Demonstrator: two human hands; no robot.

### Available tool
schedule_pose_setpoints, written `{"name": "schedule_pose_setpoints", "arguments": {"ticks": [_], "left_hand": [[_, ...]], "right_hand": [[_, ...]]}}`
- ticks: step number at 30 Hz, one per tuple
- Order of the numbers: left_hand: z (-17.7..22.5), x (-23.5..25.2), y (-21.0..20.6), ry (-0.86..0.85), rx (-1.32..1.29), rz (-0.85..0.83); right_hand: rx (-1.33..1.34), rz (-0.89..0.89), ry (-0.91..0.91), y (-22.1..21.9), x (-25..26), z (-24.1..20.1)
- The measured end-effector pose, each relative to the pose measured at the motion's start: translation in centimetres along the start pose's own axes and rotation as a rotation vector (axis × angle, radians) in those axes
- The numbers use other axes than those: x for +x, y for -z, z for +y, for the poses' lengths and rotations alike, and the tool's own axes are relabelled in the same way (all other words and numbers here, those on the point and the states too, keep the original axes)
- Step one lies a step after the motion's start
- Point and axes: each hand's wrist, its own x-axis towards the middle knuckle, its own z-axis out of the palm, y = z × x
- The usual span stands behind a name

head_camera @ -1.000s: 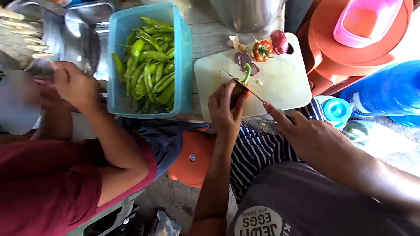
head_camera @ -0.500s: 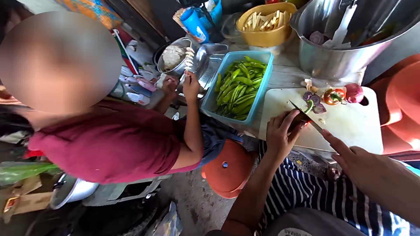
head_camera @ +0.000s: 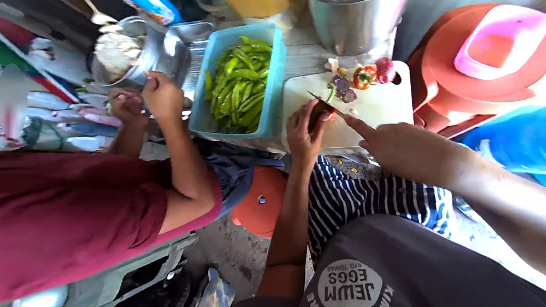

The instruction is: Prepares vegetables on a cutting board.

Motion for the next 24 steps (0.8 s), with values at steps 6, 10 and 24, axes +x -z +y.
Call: {"name": "schedule_pose_setpoints", "arguments": {"ticks": [6, 10, 24], "left_hand": [[-0.3, -0.1, -0.1, -0.024, -0.025, 0.02], [-0.3, -0.4, 0.0, -0.065, -0.05, 0.007], [2.6, 1.1, 3.7, -0.043, 0.289, -0.166]], "right_hand": [[-0.008, 0.017, -0.006, -0.4, -1.0, -0.2], [0.085, -0.094, -0.039, 0.1, 3.2, -0.3], [0.358, 0.012, 0.024, -1.8, 2.2, 4.3]]}}
